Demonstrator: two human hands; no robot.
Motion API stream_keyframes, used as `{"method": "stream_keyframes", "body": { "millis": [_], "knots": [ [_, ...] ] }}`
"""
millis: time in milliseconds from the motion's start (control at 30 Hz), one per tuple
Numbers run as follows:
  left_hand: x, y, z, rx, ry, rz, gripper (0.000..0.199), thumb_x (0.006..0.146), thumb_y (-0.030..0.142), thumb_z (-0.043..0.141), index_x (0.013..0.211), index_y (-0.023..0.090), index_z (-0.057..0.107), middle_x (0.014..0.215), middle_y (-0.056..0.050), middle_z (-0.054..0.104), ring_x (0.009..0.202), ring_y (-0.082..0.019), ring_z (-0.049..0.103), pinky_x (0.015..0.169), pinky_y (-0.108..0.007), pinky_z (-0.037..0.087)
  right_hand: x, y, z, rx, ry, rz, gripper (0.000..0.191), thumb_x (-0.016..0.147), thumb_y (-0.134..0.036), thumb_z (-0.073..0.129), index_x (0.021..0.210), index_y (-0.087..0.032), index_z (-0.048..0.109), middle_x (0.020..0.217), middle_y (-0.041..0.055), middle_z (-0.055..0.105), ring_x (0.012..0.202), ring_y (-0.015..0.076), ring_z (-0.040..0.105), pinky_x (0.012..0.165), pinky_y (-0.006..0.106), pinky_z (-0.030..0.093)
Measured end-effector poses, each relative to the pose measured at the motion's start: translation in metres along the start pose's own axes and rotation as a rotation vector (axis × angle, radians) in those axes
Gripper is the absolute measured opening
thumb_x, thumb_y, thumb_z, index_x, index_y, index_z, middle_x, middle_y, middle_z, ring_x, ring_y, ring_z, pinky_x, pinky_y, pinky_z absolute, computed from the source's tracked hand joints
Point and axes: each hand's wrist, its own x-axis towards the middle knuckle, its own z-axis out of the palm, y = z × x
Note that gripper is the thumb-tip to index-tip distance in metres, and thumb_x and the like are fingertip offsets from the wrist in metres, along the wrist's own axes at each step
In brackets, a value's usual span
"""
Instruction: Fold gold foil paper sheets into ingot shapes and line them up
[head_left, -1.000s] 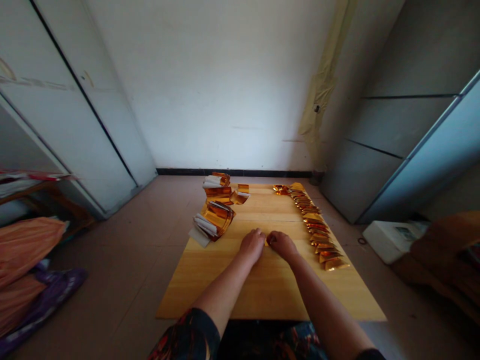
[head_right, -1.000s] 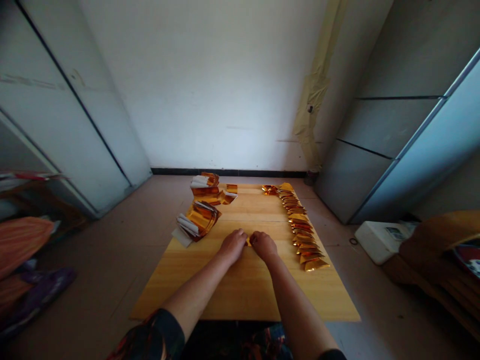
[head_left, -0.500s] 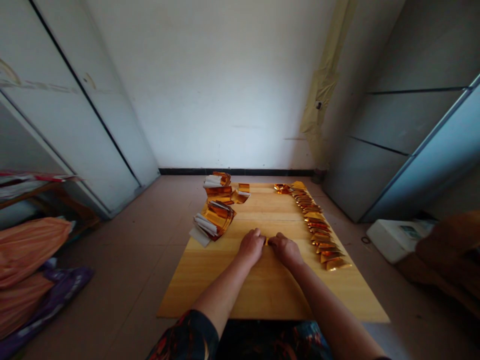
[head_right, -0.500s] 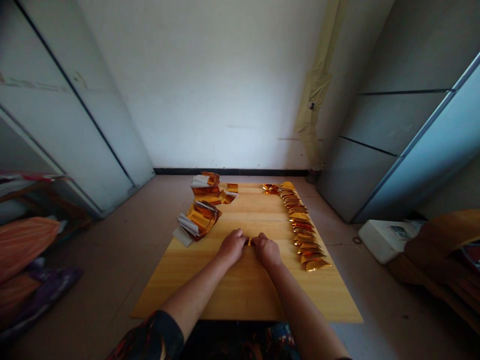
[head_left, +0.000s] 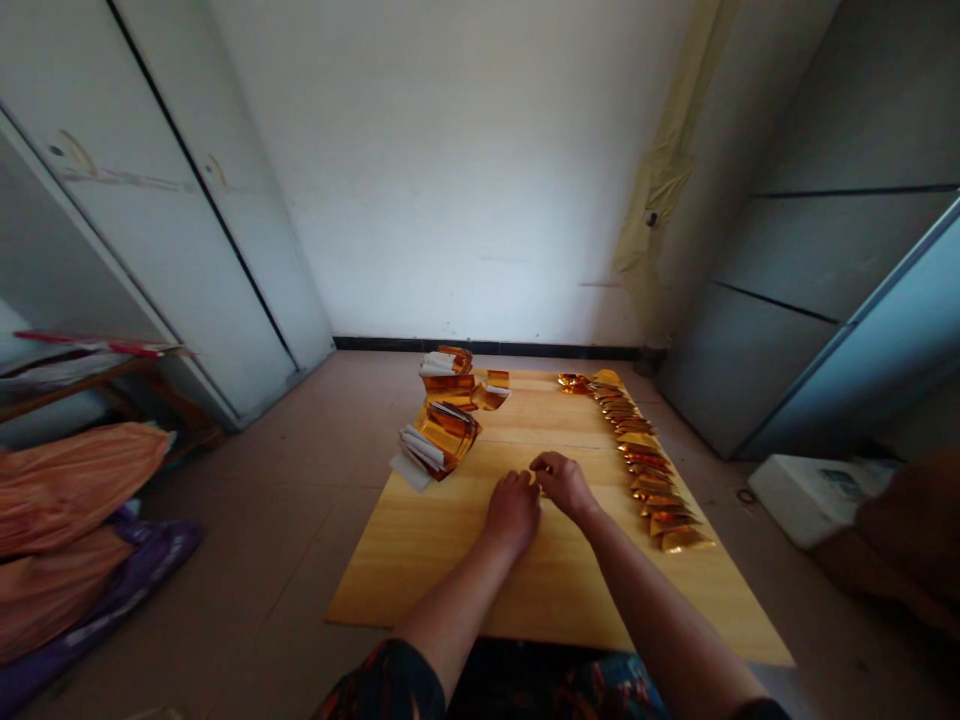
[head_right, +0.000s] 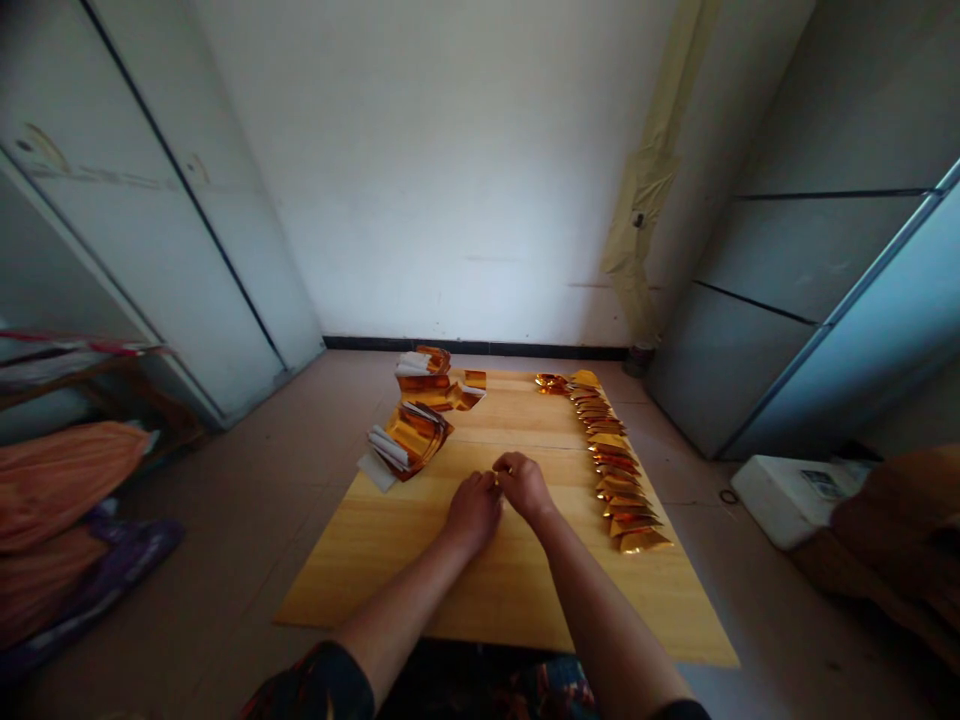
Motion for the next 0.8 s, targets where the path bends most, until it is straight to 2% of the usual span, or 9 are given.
{"method": "stream_keyframes", "body": {
  "millis": [67,133,333,467,567,800],
  "knots": [
    [-0.002,-0.001,0.001,-0.028,0.009,-0.007,0.028,0.083,0.015,0.047,0.106,0.019,0.062,0.105,-0.009,0.058,0.1,-0.023,0.049,0.085,-0.035,0.041,0.015,-0.006,0.006,0.11,-0.116,0.143,0.028,0.075,-0.008,0.046,0.09,-0.018,0.068,0.073,0.0,0.066,0.062,0.01,0.059,0.061,0.018,0.045],
    [-0.006,-0.003,0.001,-0.059,0.031,-0.001,0.029,0.082,0.015,0.047,0.108,0.019,0.061,0.106,-0.008,0.059,0.1,-0.022,0.049,0.086,-0.034,0.041,0.025,-0.007,0.012,0.121,-0.173,0.213,0.026,0.074,-0.008,0.046,0.085,-0.017,0.068,0.065,-0.0014,0.065,0.055,0.0091,0.057,0.056,0.018,0.043],
    [-0.021,-0.021,-0.001,-0.112,0.073,0.08,0.032,0.083,0.01,0.045,0.108,0.021,0.061,0.107,-0.006,0.06,0.099,-0.02,0.049,0.088,-0.033,0.042,0.032,0.003,0.021,0.23,-0.265,0.28,0.02,0.071,-0.01,0.046,0.075,-0.016,0.065,0.053,-0.0027,0.06,0.042,0.0074,0.05,0.045,0.016,0.038],
    [-0.03,-0.034,-0.004,-0.068,0.109,0.064,0.026,0.087,0.014,0.041,0.099,0.019,0.063,0.099,-0.007,0.061,0.095,-0.02,0.05,0.085,-0.032,0.043,0.032,0.007,0.027,0.197,-0.22,0.247,0.015,0.066,-0.01,0.05,0.07,-0.016,0.063,0.054,-0.003,0.06,0.046,0.0078,0.052,0.045,0.016,0.036],
    [-0.033,-0.038,-0.005,-0.032,0.105,0.093,0.025,0.087,0.016,0.041,0.1,0.019,0.063,0.098,-0.007,0.061,0.094,-0.02,0.051,0.085,-0.033,0.043,0.033,0.006,0.031,0.104,-0.19,0.222,0.015,0.061,-0.01,0.054,0.071,-0.017,0.062,0.055,-0.0036,0.06,0.05,0.0082,0.053,0.047,0.016,0.034],
    [-0.032,-0.037,-0.003,0.009,0.126,0.112,0.027,0.084,0.012,0.043,0.103,0.017,0.062,0.097,-0.009,0.062,0.094,-0.022,0.051,0.085,-0.036,0.042,0.035,-0.001,0.033,-0.118,-0.115,0.159,0.019,0.058,-0.025,0.068,0.075,-0.018,0.063,0.069,-0.0004,0.064,0.062,0.0113,0.053,0.052,0.02,0.032]
  ]
}}
